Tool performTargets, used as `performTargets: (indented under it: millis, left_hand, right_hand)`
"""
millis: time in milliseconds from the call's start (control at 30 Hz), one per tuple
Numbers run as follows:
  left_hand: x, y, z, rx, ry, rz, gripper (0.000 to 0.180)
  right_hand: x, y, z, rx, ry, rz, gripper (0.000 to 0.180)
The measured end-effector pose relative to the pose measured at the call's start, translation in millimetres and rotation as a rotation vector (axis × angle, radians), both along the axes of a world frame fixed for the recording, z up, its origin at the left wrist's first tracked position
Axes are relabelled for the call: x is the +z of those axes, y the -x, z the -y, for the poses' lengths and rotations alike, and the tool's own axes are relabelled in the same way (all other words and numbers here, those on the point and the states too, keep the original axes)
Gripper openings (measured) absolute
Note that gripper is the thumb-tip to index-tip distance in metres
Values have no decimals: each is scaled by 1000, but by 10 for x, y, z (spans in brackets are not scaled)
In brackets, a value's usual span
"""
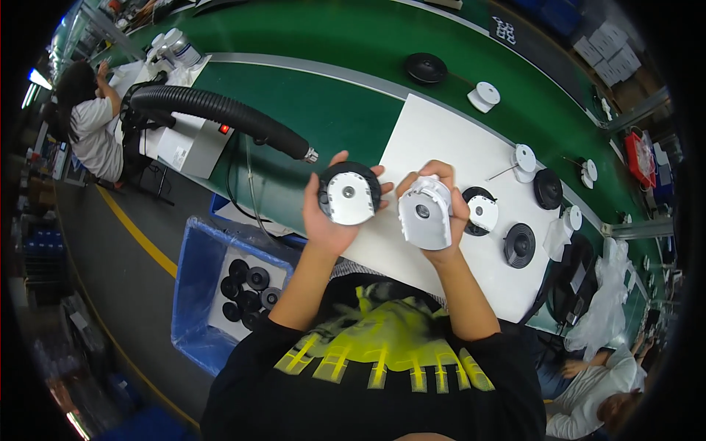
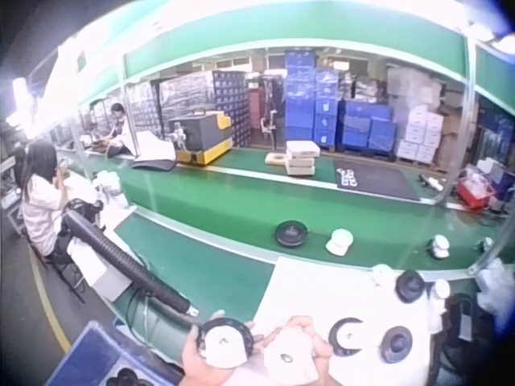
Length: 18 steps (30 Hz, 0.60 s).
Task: The person assembles lighting components by hand, organizing internal components, wires, and black plastic covers onto a circular base on an assembly line.
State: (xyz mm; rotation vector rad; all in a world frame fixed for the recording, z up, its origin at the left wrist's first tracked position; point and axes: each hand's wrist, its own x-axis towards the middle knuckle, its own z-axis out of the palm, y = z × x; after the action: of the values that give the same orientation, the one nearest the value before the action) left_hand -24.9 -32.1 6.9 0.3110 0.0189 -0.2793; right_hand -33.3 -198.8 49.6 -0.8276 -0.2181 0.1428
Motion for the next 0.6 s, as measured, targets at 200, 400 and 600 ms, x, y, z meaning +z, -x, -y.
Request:
performTargets:
  millis: [200, 400, 600]
  left_hand:
    - [196, 200, 301, 141, -300, 227, 61]
    - [288, 359, 508, 208, -532, 479, 60]
    - [282, 375, 711, 190, -678, 526, 66]
  right_hand:
    - [-46, 104, 104, -472, 927, 581, 39]
    - [48, 178, 107, -642, 1242, 812, 36]
    - [20, 223, 299, -690, 1273, 801, 39]
